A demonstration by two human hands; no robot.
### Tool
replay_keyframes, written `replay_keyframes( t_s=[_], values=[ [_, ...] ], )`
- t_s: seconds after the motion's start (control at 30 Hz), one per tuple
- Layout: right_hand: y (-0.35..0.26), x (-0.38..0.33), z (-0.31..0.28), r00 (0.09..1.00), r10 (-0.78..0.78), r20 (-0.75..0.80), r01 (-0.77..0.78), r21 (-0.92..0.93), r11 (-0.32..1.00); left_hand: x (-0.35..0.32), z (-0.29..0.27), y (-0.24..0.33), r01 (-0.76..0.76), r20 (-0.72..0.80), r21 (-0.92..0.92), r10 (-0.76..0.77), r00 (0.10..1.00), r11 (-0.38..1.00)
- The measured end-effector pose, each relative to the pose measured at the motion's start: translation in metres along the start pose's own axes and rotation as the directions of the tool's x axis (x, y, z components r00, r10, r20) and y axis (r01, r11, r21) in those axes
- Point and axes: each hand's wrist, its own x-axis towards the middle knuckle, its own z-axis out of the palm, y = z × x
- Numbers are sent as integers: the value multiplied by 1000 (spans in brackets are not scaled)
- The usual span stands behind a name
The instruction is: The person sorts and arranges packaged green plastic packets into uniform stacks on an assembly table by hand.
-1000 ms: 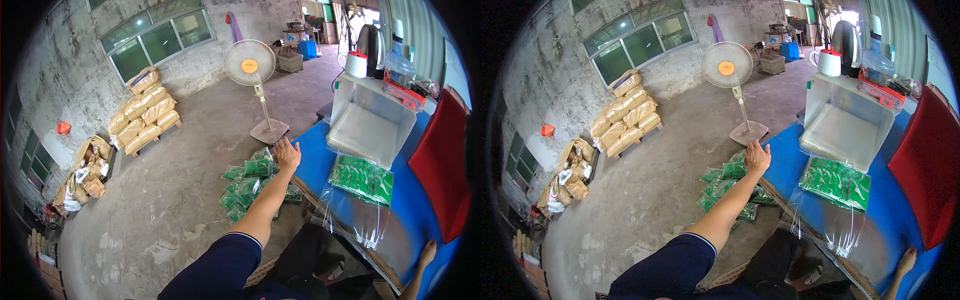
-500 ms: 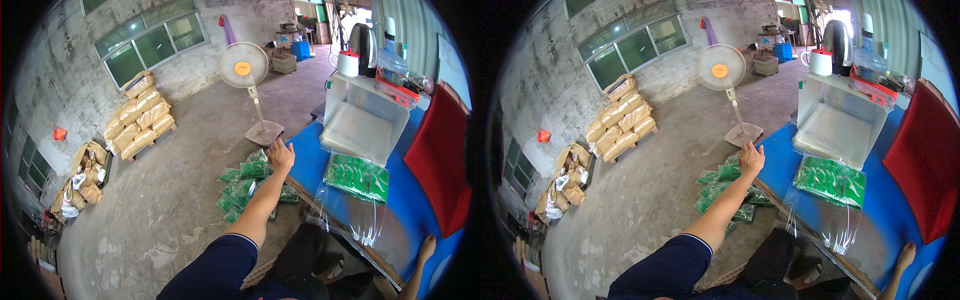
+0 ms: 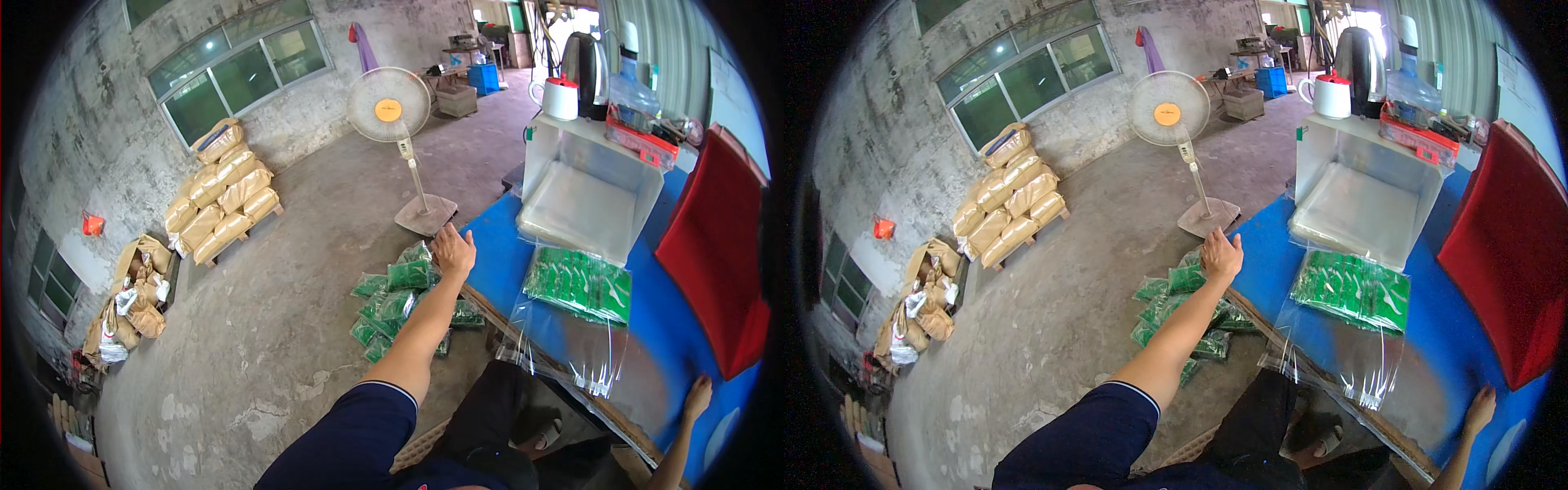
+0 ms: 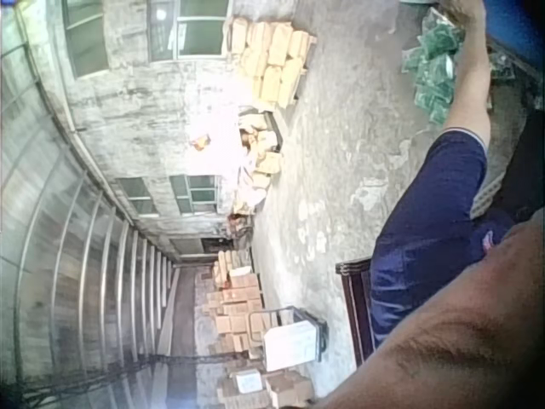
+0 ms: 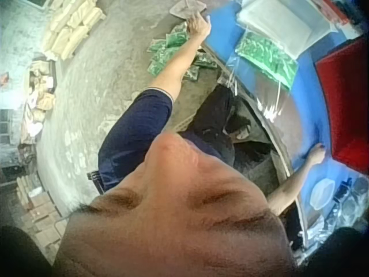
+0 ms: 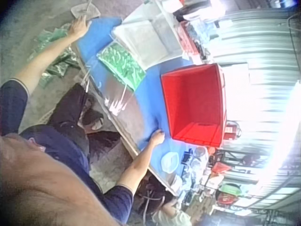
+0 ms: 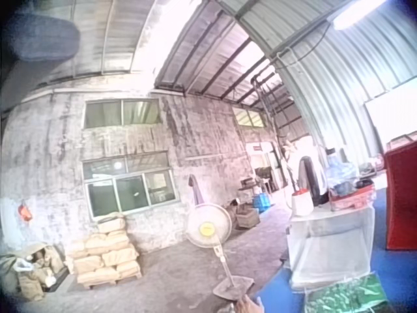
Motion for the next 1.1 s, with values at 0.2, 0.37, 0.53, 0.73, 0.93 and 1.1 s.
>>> replay_keyframes(
  t_s=[0.2,0.37,0.53,0.73,0.93,1.1],
  values=[
    [16,5,13,998,-9,-60,9,0,1000,0,1,4,10,25,2,-10,1000,1000],
    [20,7,19,996,-35,-76,36,10,999,0,-2,3,14,27,6,-14,1000,1000],
    [14,6,20,998,-22,-64,21,-11,1000,0,-14,3,42,114,5,-43,993,999],
    [26,1,9,997,-4,-74,6,30,1000,-4,-11,15,-11,45,-38,13,999,999],
    [-55,-2,-31,996,-54,-67,50,-65,997,1,-26,4,74,183,-34,-67,981,997],
    [-268,26,-164,893,-339,-297,441,419,794,5,-15,-6,12,86,52,-17,996,999]
  ],
)
